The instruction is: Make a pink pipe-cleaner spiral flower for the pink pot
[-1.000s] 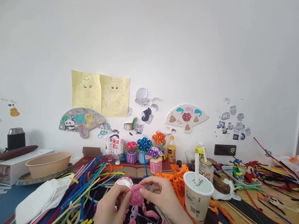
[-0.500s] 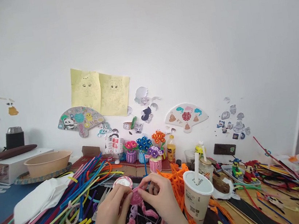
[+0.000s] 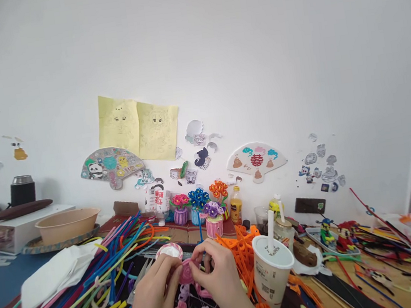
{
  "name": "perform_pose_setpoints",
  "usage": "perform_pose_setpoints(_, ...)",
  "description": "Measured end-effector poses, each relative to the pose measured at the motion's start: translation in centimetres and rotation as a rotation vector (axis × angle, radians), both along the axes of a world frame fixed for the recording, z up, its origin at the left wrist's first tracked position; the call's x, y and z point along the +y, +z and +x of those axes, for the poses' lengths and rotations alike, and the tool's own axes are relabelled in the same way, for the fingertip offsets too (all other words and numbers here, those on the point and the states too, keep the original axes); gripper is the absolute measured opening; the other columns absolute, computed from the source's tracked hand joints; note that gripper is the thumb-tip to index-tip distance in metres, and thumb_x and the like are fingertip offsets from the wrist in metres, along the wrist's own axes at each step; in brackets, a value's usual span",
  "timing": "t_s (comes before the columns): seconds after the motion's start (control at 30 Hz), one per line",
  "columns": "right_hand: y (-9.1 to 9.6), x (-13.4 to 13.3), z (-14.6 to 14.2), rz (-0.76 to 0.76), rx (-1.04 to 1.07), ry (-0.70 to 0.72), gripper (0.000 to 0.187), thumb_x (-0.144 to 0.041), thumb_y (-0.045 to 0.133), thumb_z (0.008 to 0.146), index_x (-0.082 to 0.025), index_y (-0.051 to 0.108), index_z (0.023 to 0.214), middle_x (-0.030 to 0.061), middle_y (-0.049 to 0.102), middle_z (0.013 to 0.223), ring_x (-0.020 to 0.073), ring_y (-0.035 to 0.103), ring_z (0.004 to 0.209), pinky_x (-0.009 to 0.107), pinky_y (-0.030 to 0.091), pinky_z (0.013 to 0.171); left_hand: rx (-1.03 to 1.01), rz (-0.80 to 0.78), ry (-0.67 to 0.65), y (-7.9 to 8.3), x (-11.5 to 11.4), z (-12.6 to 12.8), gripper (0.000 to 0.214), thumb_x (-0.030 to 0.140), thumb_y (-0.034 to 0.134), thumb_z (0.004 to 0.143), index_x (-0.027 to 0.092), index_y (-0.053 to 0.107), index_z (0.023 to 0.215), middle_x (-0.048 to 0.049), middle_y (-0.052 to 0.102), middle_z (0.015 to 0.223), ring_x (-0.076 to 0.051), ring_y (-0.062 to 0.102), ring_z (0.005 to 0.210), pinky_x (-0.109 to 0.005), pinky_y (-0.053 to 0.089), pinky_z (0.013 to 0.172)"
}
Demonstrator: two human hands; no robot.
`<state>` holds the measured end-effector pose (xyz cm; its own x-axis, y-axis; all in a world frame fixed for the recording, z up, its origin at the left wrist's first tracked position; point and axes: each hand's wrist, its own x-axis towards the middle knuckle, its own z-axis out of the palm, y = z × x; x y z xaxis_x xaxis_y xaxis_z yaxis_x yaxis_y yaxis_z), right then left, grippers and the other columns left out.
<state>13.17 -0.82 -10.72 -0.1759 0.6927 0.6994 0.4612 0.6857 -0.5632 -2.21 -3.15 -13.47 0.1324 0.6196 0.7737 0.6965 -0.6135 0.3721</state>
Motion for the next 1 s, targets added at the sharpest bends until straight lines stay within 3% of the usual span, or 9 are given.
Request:
perform_pose_setpoints(0.1,0.0,0.1,0.1,-0.007,-0.022,-0.005,0.007,-0.012,0.062,0.074,-0.018,0.061,0.070,-0.0028,0.055,0.064,0.0109,0.046,0.048,0.021,0.035,0.049,0.008,0.001,0.011,-0.1,0.2,-0.1,0.018,0.023,0.040,0.096,0.022,0.050,0.081,0.0008,0.058,0.078,-0.014,0.058,0.069,-0.023,0.044,0.063)
perform_pose_setpoints(0.27,0.5,0.1,1.2,-0.162,0.021,0.064,0.007,-0.023,0.065,0.079,-0.017,0.068,0.078,0.0023,0.065,0.074,0.0140,0.049,0.055,0.023,0.037,0.049,0.034,0.007,0.025,0.0,0.5,-0.3,0.017,0.022,0.041,0.096,0.023,0.050,0.082,0.0013,0.059,0.077,-0.015,0.060,0.067,-0.023,0.044,0.060)
perform_pose_setpoints(0.4,0.7,0.2,1.5,-0.132,-0.009,0.075,0.014,-0.028,0.065,0.083,-0.018,0.073,0.089,0.0040,0.066,0.078,0.0156,0.052,0.059,0.024,0.040,0.054,0.068,0.016,0.032,0.2,0.3,-0.3,0.018,0.020,0.041,0.096,0.022,0.050,0.081,0.0011,0.060,0.077,-0.015,0.060,0.067,-0.023,0.045,0.060)
perform_pose_setpoints(0.7,0.2,0.3,0.8,-0.041,-0.100,0.141,0.010,-0.024,0.071,0.083,-0.018,0.074,0.075,0.0022,0.064,0.075,0.0148,0.055,0.061,0.023,0.038,0.056,0.203,0.033,0.076,0.2,0.1,-0.1,0.022,0.014,0.036,0.095,0.021,0.054,0.085,-0.0032,0.060,0.081,-0.018,0.061,0.070,-0.027,0.047,0.060)
perform_pose_setpoints(1.0,0.3,-0.1,1.1,-0.123,-0.146,0.139,0.009,-0.019,0.074,0.078,-0.015,0.071,0.070,0.0004,0.060,0.065,0.0154,0.053,0.059,0.023,0.037,0.055,0.318,0.101,0.071,0.2,0.2,-0.1,0.027,0.002,0.037,0.087,0.018,0.057,0.080,-0.0047,0.059,0.076,-0.022,0.060,0.068,-0.030,0.045,0.055)
